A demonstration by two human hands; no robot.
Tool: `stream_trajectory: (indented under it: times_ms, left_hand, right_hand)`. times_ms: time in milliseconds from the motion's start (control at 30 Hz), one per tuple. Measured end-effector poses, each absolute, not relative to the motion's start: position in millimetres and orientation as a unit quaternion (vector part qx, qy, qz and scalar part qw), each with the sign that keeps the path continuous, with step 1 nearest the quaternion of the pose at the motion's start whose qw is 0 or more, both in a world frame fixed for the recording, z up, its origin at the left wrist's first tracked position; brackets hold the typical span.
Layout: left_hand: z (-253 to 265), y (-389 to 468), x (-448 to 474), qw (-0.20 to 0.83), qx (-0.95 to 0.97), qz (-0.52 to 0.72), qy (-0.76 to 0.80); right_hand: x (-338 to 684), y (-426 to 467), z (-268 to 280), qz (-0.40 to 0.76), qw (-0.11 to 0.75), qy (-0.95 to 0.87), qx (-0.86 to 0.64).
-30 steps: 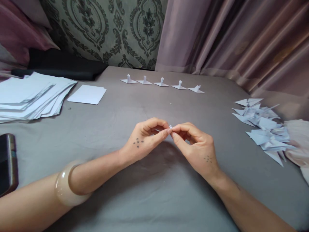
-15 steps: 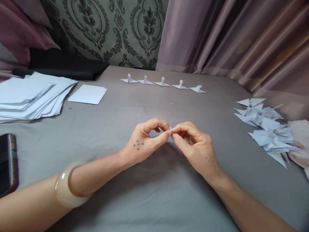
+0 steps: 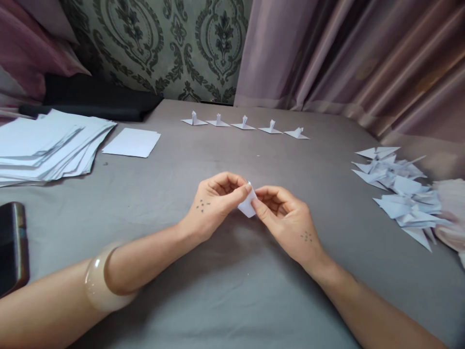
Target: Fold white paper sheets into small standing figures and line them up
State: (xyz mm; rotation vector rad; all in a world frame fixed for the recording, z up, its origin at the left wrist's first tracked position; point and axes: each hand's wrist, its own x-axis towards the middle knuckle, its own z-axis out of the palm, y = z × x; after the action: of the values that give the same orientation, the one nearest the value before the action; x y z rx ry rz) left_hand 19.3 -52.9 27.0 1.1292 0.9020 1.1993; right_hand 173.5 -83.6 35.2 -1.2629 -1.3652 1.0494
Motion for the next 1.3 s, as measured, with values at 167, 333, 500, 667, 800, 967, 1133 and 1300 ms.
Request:
stream_trajectory:
  times_ms: [167, 333, 500, 667, 800, 967, 1133, 1300]
  left_hand:
    - [24.1, -49.5, 19.0, 0.615, 0.452, 0.528, 0.373]
    - [24.3, -49.0, 18.4, 0.623, 0.452, 0.532, 0.354]
    - [23.2, -49.0, 15.5, 0.624, 0.461, 0.519, 0.359]
    - [25.1, -49.0, 17.0, 0.635, 0.449, 0.504, 0.376]
    - [25.0, -47.1, 19.6, 0.641, 0.454, 0.485, 0.383]
    - [22.5, -41.0, 17.3, 0.670, 0.420, 0.475, 0.386]
    - [24.6, -38.7, 13.8, 0.695, 0.407, 0.407, 0.431]
    - [25.6, -41.0, 13.0, 0.694, 0.474, 0.307, 0.447]
  right_hand:
    - [175.1, -80.2, 39.7, 0.495, 0.430, -0.548, -0.520]
    - [176.6, -78.2, 40.5, 0.492, 0.421, -0.533, -0.544]
    - [178.7, -77.2, 39.0, 0.505, 0.400, -0.522, -0.559]
    - [180.7, -74.3, 35.2, 0.539, 0.390, -0.502, -0.552]
    - [182.7, -72.5, 33.1, 0.548, 0.393, -0.484, -0.558]
    - [187.9, -72.0, 36.3, 0.631, 0.347, -0.460, -0.519]
    - [192.6, -68.1, 36.3, 0.656, 0.374, -0.373, -0.539]
    - [193.6, -64.9, 34.4, 0.645, 0.407, -0.335, -0.553]
